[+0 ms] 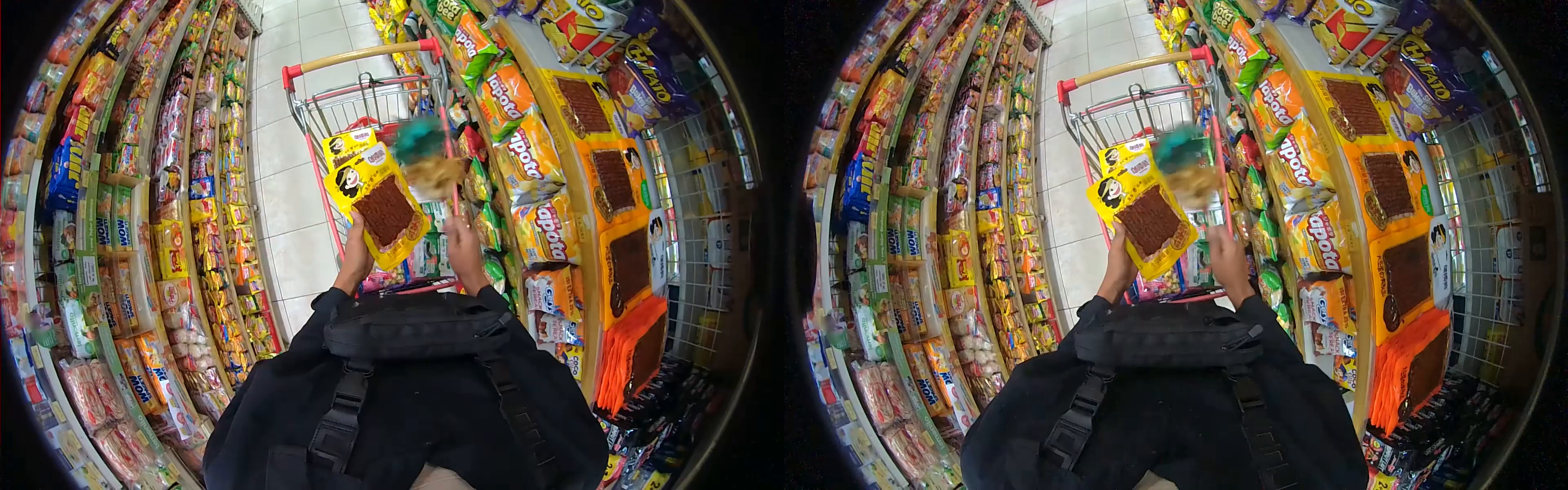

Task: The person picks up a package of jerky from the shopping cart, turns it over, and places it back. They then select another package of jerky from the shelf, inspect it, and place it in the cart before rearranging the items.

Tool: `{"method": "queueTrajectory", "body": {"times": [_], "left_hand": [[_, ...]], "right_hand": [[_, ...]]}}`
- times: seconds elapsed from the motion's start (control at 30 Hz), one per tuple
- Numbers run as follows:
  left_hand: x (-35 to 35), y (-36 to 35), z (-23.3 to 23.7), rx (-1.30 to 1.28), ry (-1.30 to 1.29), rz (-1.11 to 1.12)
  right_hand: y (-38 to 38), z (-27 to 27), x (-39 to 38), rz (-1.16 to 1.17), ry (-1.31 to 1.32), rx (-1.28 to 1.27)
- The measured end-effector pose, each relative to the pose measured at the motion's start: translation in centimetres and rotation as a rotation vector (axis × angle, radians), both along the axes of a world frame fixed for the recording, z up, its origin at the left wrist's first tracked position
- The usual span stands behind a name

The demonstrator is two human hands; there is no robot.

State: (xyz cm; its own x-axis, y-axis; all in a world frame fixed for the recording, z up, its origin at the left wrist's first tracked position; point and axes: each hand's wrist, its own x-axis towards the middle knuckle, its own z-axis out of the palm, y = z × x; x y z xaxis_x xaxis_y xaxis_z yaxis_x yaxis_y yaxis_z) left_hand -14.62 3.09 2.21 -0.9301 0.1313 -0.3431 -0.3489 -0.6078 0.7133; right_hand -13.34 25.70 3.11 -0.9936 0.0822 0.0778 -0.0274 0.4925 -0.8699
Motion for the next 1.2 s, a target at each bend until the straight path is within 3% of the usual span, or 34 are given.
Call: {"method": "queueTrajectory", "body": {"times": [0.1, 0.13, 0.23, 0.27, 0.4, 0.47, 0.5, 0.53, 0.63, 0.77, 0.8, 0.9, 0.93, 1.0, 1.1, 1.2], "left_hand": [[-0.2, -0.8, -2.4, -0.142, -0.025, -0.088], [-0.2, -0.3, -0.9, -0.117, 0.012, -0.081], [0.0, 0.2, 0.2, -0.179, 0.054, -0.026], [0.1, 0.5, 0.4, -0.156, 0.041, 0.016], [0.4, -0.8, -2.2, -0.165, 0.001, -0.069], [0.5, -0.4, -1.1, 0.004, -0.01, -0.024], [0.2, 0.4, 2.5, 0.137, -0.008, 0.021], [-0.1, 0.7, 2.0, 0.018, 0.046, 0.109], [-0.1, -0.3, 1.3, 0.063, -0.031, 0.179], [0.0, -2.2, -1.4, 0.088, -0.15, 0.073], [0.0, -1.5, -0.3, 0.173, -0.211, 0.159], [-0.2, 0.0, 0.8, 0.172, -0.023, 0.217], [0.0, -0.2, 0.9, 0.239, -0.05, 0.204], [0.5, -0.2, 2.0, 0.21, -0.09, 0.161], [0.9, 0.4, 2.5, 0.247, -0.149, 0.076], [1.0, 1.1, 0.4, 0.27, -0.162, 0.008]], "right_hand": [[-1.5, 1.2, 0.6, 0.309, 0.066, 0.36], [-1.4, 0.2, 0.0, 0.242, -0.113, 0.338], [0.5, -2.0, -2.2, -0.066, -0.129, 0.015], [1.3, -1.9, -1.8, -0.109, -0.253, -0.025], [-0.4, -1.4, 3.1, 0.299, -0.127, 0.065], [-0.1, -3.5, 4.6, 0.185, -0.191, 0.102], [0.0, -5.0, 4.9, 0.133, -0.22, 0.121], [0.6, -6.1, 4.5, 0.01, -0.27, 0.049], [1.4, -5.4, 5.0, -0.165, -0.196, -0.123], [-0.2, -0.9, 7.3, 0.304, -0.317, 0.28], [0.1, -3.2, 7.1, 0.315, -0.258, 0.308], [2.6, -11.4, 5.3, -0.024, -0.164, 0.001], [3.4, -11.3, 3.9, -0.074, -0.319, -0.042], [3.0, -11.2, 2.3, -0.092, -0.277, -0.343], [1.6, -1.9, 1.7, -0.02, -0.517, -0.759], [0.4, 1.5, 0.8, 0.079, -0.537, -0.936]]}}
